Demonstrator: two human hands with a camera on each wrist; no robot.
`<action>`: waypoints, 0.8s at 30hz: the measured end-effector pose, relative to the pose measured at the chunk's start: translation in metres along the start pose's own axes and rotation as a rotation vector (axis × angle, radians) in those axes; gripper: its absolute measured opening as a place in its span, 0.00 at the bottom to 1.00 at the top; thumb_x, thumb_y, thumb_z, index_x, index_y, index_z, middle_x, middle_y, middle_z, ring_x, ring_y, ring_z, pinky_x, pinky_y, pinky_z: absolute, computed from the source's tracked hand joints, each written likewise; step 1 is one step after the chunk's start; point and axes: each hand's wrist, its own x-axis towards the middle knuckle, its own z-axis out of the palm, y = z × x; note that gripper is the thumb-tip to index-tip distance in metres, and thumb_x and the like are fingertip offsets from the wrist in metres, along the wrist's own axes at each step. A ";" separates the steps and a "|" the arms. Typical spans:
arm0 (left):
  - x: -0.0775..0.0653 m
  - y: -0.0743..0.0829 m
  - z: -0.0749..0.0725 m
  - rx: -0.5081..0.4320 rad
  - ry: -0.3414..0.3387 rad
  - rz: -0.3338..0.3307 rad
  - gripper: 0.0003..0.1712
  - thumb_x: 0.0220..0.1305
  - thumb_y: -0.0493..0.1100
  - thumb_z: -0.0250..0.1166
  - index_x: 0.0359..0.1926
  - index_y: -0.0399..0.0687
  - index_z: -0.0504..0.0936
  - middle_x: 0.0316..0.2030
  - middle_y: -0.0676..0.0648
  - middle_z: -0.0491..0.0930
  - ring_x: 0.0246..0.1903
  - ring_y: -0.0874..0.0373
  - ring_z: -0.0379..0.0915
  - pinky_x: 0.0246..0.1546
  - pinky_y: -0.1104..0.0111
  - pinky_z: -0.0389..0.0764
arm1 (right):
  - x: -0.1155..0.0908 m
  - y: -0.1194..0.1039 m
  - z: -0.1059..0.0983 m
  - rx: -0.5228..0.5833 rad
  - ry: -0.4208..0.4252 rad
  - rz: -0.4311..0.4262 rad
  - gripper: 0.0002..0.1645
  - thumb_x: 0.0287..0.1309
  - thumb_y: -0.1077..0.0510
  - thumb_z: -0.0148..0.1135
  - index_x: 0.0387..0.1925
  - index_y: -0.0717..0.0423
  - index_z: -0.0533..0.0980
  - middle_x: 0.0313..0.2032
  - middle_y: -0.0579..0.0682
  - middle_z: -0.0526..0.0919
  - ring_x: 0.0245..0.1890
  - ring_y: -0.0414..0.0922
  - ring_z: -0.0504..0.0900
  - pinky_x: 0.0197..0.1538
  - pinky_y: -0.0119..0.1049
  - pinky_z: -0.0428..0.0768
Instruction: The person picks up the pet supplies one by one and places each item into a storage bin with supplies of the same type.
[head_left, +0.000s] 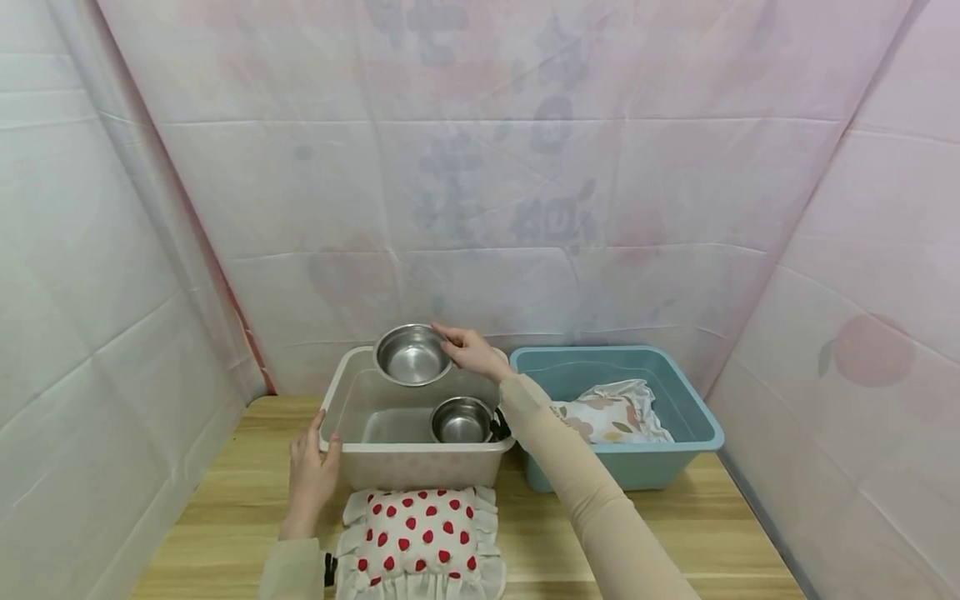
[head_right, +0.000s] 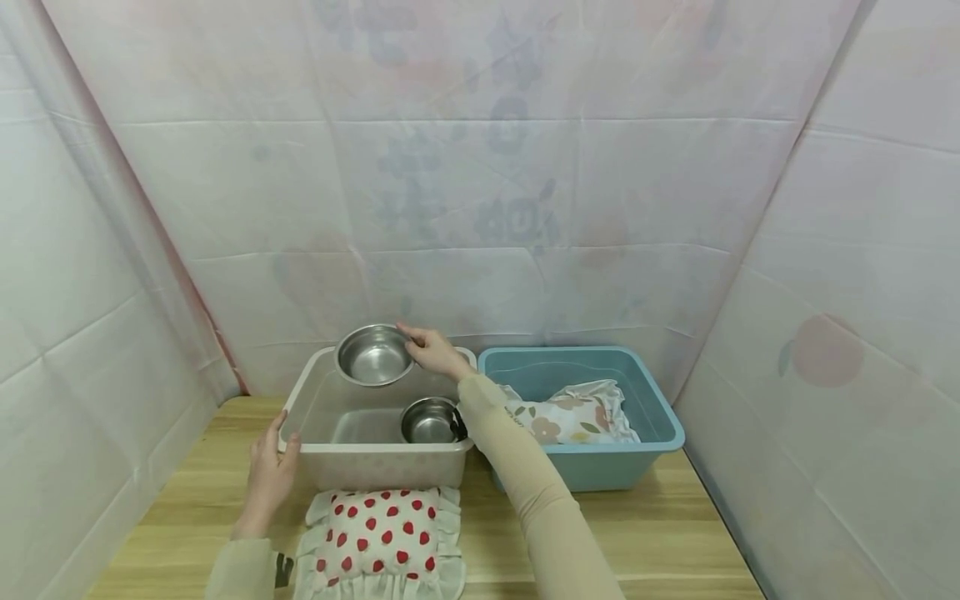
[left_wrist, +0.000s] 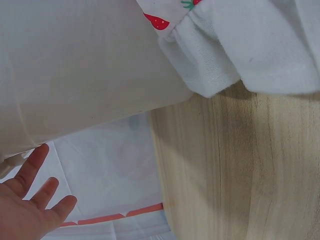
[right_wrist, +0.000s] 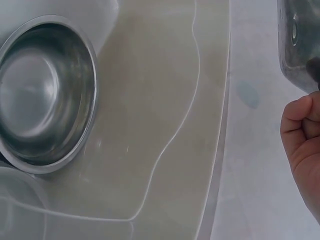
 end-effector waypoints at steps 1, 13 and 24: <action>0.000 0.000 0.000 -0.001 0.000 0.000 0.32 0.74 0.45 0.48 0.74 0.40 0.55 0.66 0.25 0.56 0.64 0.29 0.51 0.58 0.33 0.58 | 0.000 0.001 0.000 0.003 0.001 0.002 0.29 0.73 0.61 0.47 0.73 0.57 0.59 0.11 0.45 0.62 0.12 0.40 0.58 0.21 0.33 0.64; 0.000 0.003 0.001 -0.006 -0.007 0.012 0.32 0.74 0.44 0.48 0.74 0.39 0.55 0.66 0.25 0.57 0.64 0.29 0.51 0.57 0.32 0.59 | 0.001 0.005 0.000 0.017 0.046 0.000 0.29 0.71 0.62 0.48 0.72 0.56 0.62 0.11 0.45 0.63 0.13 0.39 0.60 0.22 0.32 0.64; 0.000 0.002 0.001 0.008 0.017 0.023 0.31 0.73 0.45 0.49 0.73 0.39 0.56 0.65 0.25 0.59 0.63 0.29 0.53 0.55 0.33 0.60 | -0.001 0.010 0.003 0.034 0.054 -0.029 0.29 0.72 0.59 0.48 0.72 0.53 0.62 0.12 0.44 0.62 0.13 0.39 0.60 0.22 0.33 0.64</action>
